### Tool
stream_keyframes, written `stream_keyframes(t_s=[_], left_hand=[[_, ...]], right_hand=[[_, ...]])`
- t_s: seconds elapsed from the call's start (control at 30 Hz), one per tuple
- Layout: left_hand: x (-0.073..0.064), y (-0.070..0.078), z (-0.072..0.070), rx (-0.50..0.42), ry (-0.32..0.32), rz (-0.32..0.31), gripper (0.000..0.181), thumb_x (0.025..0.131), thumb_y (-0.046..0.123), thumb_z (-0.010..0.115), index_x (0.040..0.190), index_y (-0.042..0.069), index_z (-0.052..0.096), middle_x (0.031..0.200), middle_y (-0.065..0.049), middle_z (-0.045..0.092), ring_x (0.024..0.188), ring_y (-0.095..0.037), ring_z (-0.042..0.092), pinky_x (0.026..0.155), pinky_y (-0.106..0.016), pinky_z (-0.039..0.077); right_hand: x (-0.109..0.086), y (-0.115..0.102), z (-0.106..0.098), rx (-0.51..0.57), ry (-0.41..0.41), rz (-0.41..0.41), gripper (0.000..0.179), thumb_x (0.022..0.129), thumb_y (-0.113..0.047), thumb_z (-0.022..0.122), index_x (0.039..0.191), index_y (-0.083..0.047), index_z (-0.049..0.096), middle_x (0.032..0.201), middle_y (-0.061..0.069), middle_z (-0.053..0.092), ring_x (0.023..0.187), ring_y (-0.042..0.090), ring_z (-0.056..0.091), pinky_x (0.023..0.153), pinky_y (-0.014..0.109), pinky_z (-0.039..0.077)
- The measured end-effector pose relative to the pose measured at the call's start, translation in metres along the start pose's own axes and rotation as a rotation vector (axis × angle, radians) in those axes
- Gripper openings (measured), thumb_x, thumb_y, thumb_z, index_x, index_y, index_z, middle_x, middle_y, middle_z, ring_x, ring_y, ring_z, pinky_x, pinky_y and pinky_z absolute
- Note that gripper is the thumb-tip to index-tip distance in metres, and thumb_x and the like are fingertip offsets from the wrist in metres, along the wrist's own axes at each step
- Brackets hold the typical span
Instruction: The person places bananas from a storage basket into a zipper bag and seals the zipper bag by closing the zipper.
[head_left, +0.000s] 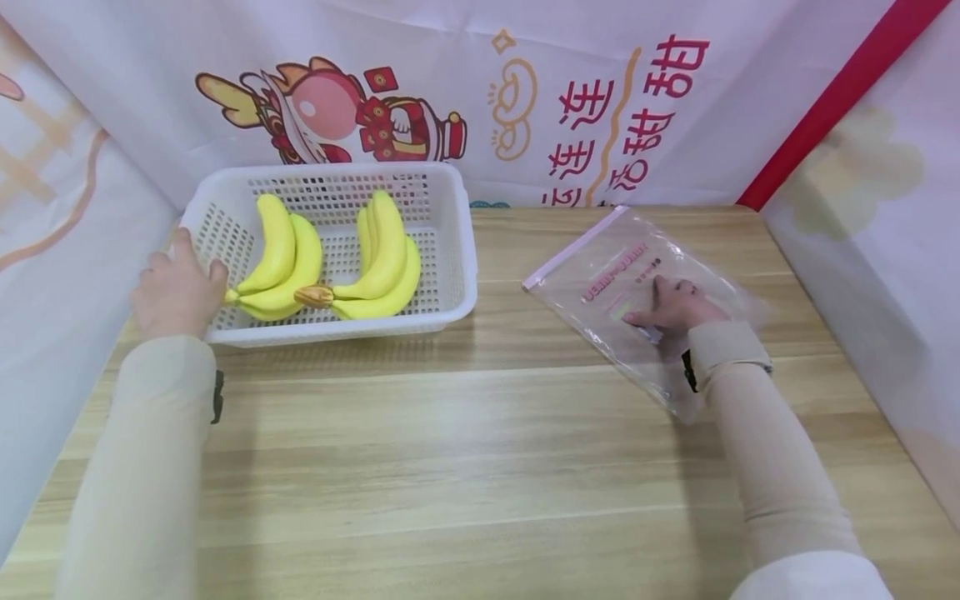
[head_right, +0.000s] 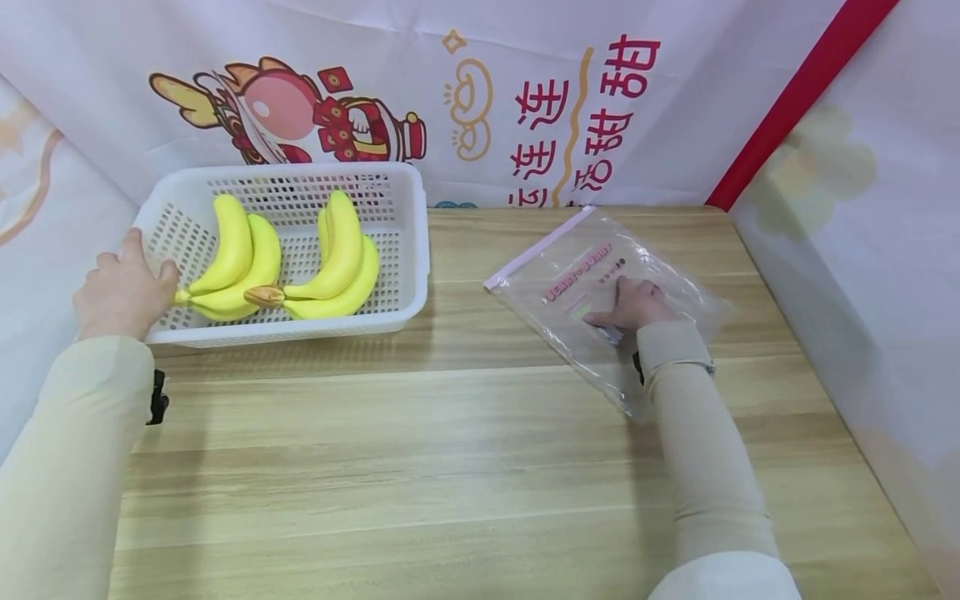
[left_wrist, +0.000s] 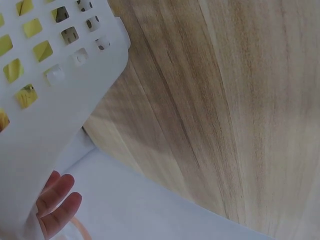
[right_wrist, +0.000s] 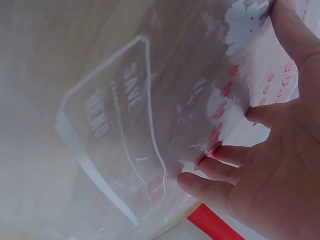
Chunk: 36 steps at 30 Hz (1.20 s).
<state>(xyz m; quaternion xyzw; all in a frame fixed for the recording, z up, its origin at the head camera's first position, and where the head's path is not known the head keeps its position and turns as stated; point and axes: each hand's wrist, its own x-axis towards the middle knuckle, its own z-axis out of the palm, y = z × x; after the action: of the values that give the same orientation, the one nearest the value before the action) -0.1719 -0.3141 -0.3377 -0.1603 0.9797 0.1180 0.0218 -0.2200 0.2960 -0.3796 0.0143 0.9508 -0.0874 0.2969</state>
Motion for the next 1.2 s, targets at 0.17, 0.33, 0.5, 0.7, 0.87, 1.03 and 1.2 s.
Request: stream_keyframes(t_s=[0.17, 0.33, 0.5, 0.7, 0.87, 1.03, 1.2], left_hand=[[0.000, 0.000, 0.000, 0.013, -0.002, 0.004, 0.071, 0.100, 0.041, 0.025, 0.151, 0.000, -0.001, 0.110, -0.045, 0.038, 0.094, -0.058, 0.045, 0.070, -0.064, 0.044], [-0.001, 0.000, 0.000, 0.018, 0.001, 0.009, 0.071, 0.100, 0.042, 0.025, 0.151, 0.000, -0.001, 0.111, -0.045, 0.038, 0.093, -0.058, 0.045, 0.069, -0.063, 0.044], [-0.001, 0.000, 0.000, 0.016, 0.009, 0.011, 0.071, 0.100, 0.043, 0.026, 0.151, 0.001, -0.001, 0.109, -0.044, 0.038, 0.091, -0.057, 0.046, 0.065, -0.062, 0.045], [-0.001, -0.001, 0.001, 0.022, 0.002, 0.009, 0.072, 0.100, 0.043, 0.025, 0.151, 0.001, -0.002, 0.107, -0.043, 0.038, 0.090, -0.056, 0.046, 0.064, -0.061, 0.045], [0.000, -0.001, 0.002, 0.029, -0.002, 0.009, 0.072, 0.100, 0.044, 0.025, 0.151, 0.001, -0.002, 0.107, -0.042, 0.038, 0.090, -0.056, 0.047, 0.064, -0.060, 0.045], [0.000, -0.001, 0.003, 0.025, 0.002, 0.006, 0.072, 0.100, 0.045, 0.024, 0.151, 0.000, -0.001, 0.108, -0.043, 0.038, 0.090, -0.056, 0.047, 0.064, -0.060, 0.045], [0.000, 0.000, 0.002, 0.020, -0.003, 0.004, 0.073, 0.099, 0.047, 0.021, 0.151, 0.000, -0.001, 0.110, -0.043, 0.037, 0.089, -0.054, 0.046, 0.063, -0.059, 0.044]], right_hand=[[0.001, 0.004, -0.002, 0.055, -0.039, -0.005, 0.109, 0.083, -0.061, 0.061, 0.152, -0.002, 0.001, 0.149, 0.040, 0.006, 0.136, 0.057, 0.013, 0.107, 0.072, 0.023], [0.004, 0.005, -0.004, 0.023, -0.022, -0.058, 0.106, 0.082, -0.055, 0.066, 0.152, -0.003, 0.007, 0.151, 0.039, 0.005, 0.136, 0.057, 0.015, 0.107, 0.071, 0.023], [0.003, 0.000, -0.007, 0.009, -0.025, -0.085, 0.101, 0.084, -0.049, 0.067, 0.152, -0.003, 0.009, 0.150, 0.039, 0.005, 0.136, 0.058, 0.016, 0.106, 0.073, 0.023], [-0.003, -0.013, -0.009, -0.017, 0.025, -0.083, 0.079, 0.090, -0.053, 0.054, 0.142, 0.002, 0.028, 0.137, 0.038, 0.029, 0.126, 0.052, 0.030, 0.100, 0.069, 0.034], [-0.007, -0.017, -0.003, 0.009, 0.046, -0.013, 0.084, 0.088, -0.065, 0.049, 0.135, 0.003, 0.035, 0.130, 0.038, 0.033, 0.119, 0.053, 0.037, 0.095, 0.067, 0.038], [-0.006, -0.020, 0.000, 0.027, 0.019, -0.010, 0.089, 0.087, -0.064, 0.051, 0.135, 0.008, 0.031, 0.134, 0.040, 0.032, 0.121, 0.054, 0.035, 0.100, 0.067, 0.037], [-0.003, -0.023, 0.000, 0.049, -0.005, 0.008, 0.079, 0.089, -0.060, 0.053, 0.128, 0.006, 0.034, 0.133, 0.036, 0.039, 0.117, 0.047, 0.041, 0.101, 0.062, 0.039]])
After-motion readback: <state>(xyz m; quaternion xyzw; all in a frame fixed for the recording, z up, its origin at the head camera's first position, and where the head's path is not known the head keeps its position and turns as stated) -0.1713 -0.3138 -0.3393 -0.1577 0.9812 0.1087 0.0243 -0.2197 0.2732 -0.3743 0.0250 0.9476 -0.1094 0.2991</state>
